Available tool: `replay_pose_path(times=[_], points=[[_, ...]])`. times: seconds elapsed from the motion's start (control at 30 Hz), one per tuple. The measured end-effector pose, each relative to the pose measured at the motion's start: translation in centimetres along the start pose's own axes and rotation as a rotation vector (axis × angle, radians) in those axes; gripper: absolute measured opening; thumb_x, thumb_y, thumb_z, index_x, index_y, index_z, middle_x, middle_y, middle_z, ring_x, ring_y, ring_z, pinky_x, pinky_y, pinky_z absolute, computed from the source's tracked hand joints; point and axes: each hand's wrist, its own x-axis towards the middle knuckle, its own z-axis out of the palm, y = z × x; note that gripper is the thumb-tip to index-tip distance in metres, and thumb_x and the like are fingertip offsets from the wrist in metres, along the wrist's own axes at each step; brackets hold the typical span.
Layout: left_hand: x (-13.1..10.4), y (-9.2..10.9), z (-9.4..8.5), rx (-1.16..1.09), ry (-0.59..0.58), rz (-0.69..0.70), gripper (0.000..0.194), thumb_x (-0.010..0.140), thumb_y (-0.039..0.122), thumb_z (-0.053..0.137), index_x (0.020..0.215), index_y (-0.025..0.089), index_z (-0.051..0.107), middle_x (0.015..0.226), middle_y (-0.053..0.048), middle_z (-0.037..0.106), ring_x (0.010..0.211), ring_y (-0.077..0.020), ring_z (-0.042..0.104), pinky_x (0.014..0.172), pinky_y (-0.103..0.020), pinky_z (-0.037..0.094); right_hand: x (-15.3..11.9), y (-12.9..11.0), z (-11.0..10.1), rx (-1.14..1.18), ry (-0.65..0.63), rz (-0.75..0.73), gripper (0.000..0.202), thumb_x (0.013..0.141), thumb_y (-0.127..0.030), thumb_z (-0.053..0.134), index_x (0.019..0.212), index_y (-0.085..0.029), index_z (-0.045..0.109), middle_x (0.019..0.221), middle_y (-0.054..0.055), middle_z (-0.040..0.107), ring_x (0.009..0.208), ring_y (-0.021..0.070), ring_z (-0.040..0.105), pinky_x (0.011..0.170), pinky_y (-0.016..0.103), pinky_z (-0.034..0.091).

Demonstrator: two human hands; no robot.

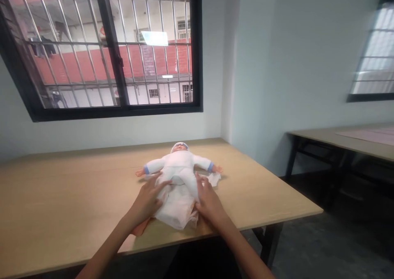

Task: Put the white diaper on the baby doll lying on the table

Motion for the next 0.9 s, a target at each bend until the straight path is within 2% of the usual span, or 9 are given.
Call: replay_pose_path(times=[0.07, 0.13, 0.27, 0.4, 0.5, 0.6, 0.73, 0.83, 0.9], points=[[0.1, -0.1, 0.4, 0.098, -0.079, 0.12, 0.061, 0.066, -0.004, 0.043, 0.117, 0.021, 0.064, 0.153, -0.01, 0.036, 0.147, -0.0304, 0.023, 0.118, -0.05, 0.026, -0.2, -0.6, -0.1, -0.192, 0.043, -0.191, 0.093, 0.07, 0.001, 0.05, 0.155, -0.023, 0.02, 0.156, 0.016, 0.026, 0.14, 0.0338, 0.032, 0.11, 0.05, 0.036], [0.1, -0.4, 0.7, 0.107, -0.111, 0.191, 0.05, 0.069, -0.003, 0.042, 0.107, 0.018, 0.067, 0.15, -0.009, 0.042, 0.147, -0.0289, 0.023, 0.119, -0.049, 0.024, -0.1, -1.1, -0.5, -0.281, 0.042, -0.376, 0.086, 0.072, 0.006, 0.046, 0.15, -0.03, 0.035, 0.158, 0.009, 0.025, 0.144, 0.0308, 0.026, 0.116, 0.053, 0.026], [0.2, -1.1, 0.8, 0.04, -0.099, 0.222, 0.048, 0.072, -0.001, 0.042, 0.108, 0.019, 0.065, 0.147, -0.008, 0.047, 0.147, -0.0273, 0.024, 0.121, -0.052, 0.022, 0.5, -0.8, -0.7, -0.26, -0.037, -0.515, 0.05, 0.077, 0.002, 0.052, 0.117, -0.025, 0.065, 0.149, 0.006, 0.044, 0.144, 0.0292, 0.027, 0.118, 0.058, 0.017], [-0.1, -1.1, 0.7, -0.032, -0.081, 0.196, 0.052, 0.068, -0.001, 0.042, 0.11, 0.019, 0.066, 0.147, -0.008, 0.048, 0.146, -0.0258, 0.027, 0.121, -0.05, 0.023, 0.8, -0.8, -0.3, -0.18, -0.083, -0.479, 0.02, 0.079, -0.006, 0.058, 0.089, -0.02, 0.069, 0.137, 0.008, 0.056, 0.141, 0.0305, 0.031, 0.119, 0.057, 0.015], [-0.4, -0.6, 0.1, -0.094, -0.08, 0.151, 0.053, 0.068, 0.001, 0.042, 0.112, 0.019, 0.066, 0.146, -0.008, 0.05, 0.145, -0.0253, 0.03, 0.12, -0.047, 0.026, 1.3, -1.3, -0.5, -0.07, -0.056, -0.429, 0.02, 0.083, -0.007, 0.053, 0.09, -0.019, 0.069, 0.123, 0.009, 0.065, 0.135, 0.0293, 0.042, 0.115, 0.053, 0.024], [-0.5, -0.3, -0.5, -0.18, -0.113, 0.125, 0.06, 0.066, 0.003, 0.043, 0.118, 0.021, 0.064, 0.145, -0.006, 0.051, 0.143, -0.0249, 0.033, 0.121, -0.045, 0.022, 2.2, -1.6, -1.0, 0.072, -0.022, -0.316, 0.023, 0.085, -0.01, 0.049, 0.091, -0.02, 0.069, 0.102, 0.008, 0.071, 0.115, 0.0267, 0.057, 0.102, 0.043, 0.039], [0.2, -0.7, -0.5, -0.215, -0.145, 0.115, 0.071, 0.064, 0.004, 0.046, 0.131, 0.024, 0.057, 0.145, -0.005, 0.051, 0.141, -0.0259, 0.036, 0.12, -0.045, 0.022, 3.7, -1.2, -1.3, 0.08, 0.08, -0.148, 0.024, 0.084, -0.013, 0.042, 0.072, -0.019, 0.062, 0.075, 0.008, 0.066, 0.074, 0.0231, 0.059, 0.076, 0.035, 0.043], [1.1, -1.1, 0.3, -0.149, -0.17, 0.12, 0.072, 0.063, 0.008, 0.054, 0.133, 0.024, 0.055, 0.146, -0.007, 0.048, 0.139, -0.0306, 0.036, 0.116, -0.048, 0.025, 4.5, -0.4, -0.8, 0.155, 0.131, -0.027, 0.019, 0.084, -0.019, 0.046, 0.069, -0.02, 0.058, 0.068, 0.006, 0.063, 0.067, 0.0224, 0.056, 0.068, 0.031, 0.039], [1.6, -1.1, 0.8, -0.142, -0.151, 0.143, 0.063, 0.066, 0.012, 0.059, 0.127, 0.024, 0.059, 0.141, -0.008, 0.052, 0.134, -0.0329, 0.041, 0.112, -0.048, 0.029, 4.9, 0.1, -0.4, 0.244, 0.163, 0.058, 0.018, 0.083, -0.022, 0.048, 0.068, -0.021, 0.056, 0.067, 0.006, 0.062, 0.066, 0.0217, 0.056, 0.064, 0.029, 0.037]])
